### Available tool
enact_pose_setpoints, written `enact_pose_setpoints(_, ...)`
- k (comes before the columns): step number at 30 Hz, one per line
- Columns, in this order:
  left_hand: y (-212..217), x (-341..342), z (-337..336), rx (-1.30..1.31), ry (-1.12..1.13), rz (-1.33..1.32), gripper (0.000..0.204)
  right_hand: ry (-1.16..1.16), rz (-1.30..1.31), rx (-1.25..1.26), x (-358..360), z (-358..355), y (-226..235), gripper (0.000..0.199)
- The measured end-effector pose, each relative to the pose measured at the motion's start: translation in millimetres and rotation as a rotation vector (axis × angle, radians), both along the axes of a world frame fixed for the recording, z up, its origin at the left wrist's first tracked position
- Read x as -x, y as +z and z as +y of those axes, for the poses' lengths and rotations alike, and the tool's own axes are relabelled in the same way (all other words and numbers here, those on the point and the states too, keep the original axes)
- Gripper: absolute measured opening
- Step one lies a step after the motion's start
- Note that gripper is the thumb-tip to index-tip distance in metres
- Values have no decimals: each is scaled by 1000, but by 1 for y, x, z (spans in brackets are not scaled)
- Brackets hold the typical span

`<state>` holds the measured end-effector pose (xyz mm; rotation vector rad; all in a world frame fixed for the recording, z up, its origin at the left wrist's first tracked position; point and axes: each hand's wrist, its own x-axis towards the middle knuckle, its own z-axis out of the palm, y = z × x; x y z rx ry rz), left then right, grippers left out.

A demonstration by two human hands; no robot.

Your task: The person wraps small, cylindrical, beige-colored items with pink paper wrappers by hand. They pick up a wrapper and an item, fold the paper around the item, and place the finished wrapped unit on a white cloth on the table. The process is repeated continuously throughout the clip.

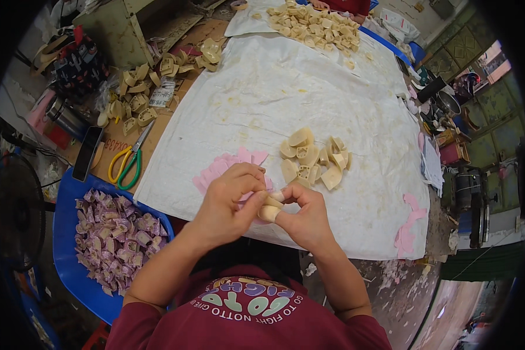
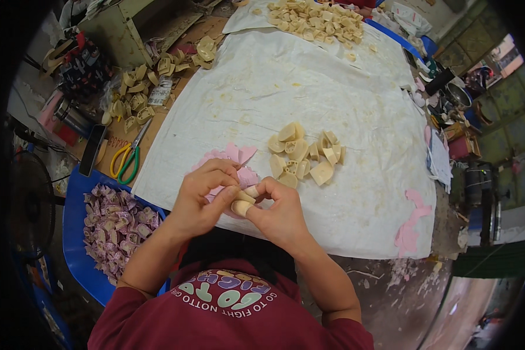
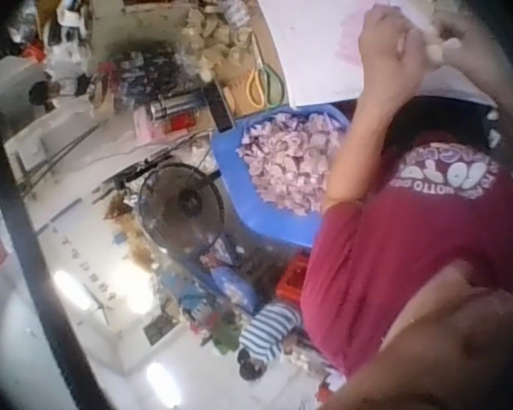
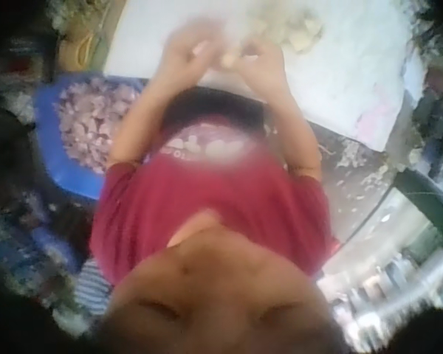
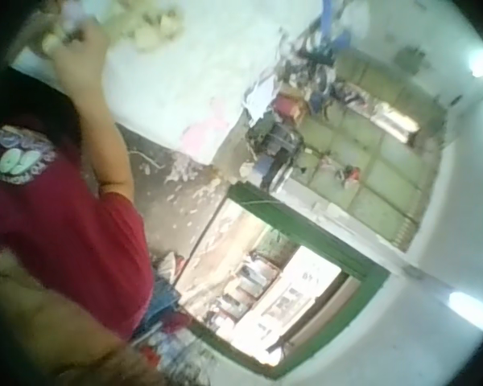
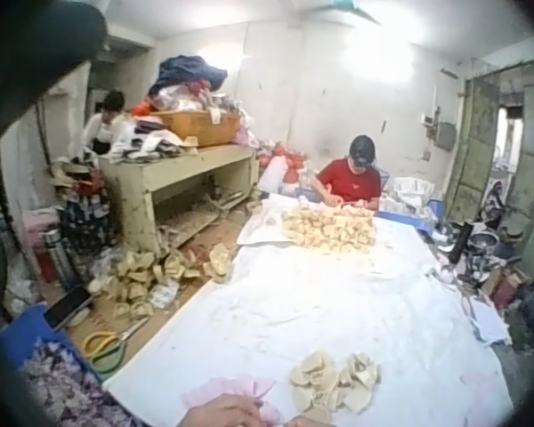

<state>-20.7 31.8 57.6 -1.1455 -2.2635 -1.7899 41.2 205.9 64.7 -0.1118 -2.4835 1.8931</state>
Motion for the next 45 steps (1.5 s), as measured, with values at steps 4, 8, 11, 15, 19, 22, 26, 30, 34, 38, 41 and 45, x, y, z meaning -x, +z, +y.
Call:
enact_pose_setpoints(4, 1, -12, 0, -161, -64, -264, 9, 26, 126, -131, 1, 8, 5, 18)
enact_pose_setpoints(8, -5, -20, -11, -422, -155, -458, 18, 170, 543, -501, 0, 12, 18, 40)
enact_pose_setpoints(11, 0, -21, -12, -465, -80, -239, 21, 59, 638, -414, 0, 11, 23, 60)
enact_pose_setpoints(15, 5, -26, -7, -390, -90, -10, 23, -67, 196, 531, -14, 5, -2, 59)
enact_pose_setpoints(19, 10, -20, -10, -258, -116, 223, 25, 67, 84, 868, -17, 8, -7, 34)
enact_pose_setpoints(22, 18, -19, -12, -218, -61, 292, 25, 111, 91, 992, -19, 15, 0, 22)
enact_pose_setpoints(26, 13, -17, -8, -121, 22, 352, 26, 1, 110, 744, -24, 5, 4, 23)
enact_pose_setpoints(30, 3, -15, 1, -97, 115, 400, 26, -72, 149, 511, -23, -9, 12, 27)
enact_pose_setpoints(34, -1, -15, 9, -72, 177, 328, 26, -44, 438, -168, -16, -12, 7, 31)
enact_pose_setpoints(38, -6, -17, 13, -200, 149, 133, 26, -60, 552, -211, -7, -7, -3, 32)
enact_pose_setpoints(41, -6, -17, 14, -250, 144, 46, 27, -59, 618, -205, -3, -7, -4, 31)
enact_pose_setpoints(45, -8, -15, 9, -147, 157, 98, 27, -52, 658, -164, 1, -13, -11, 29)
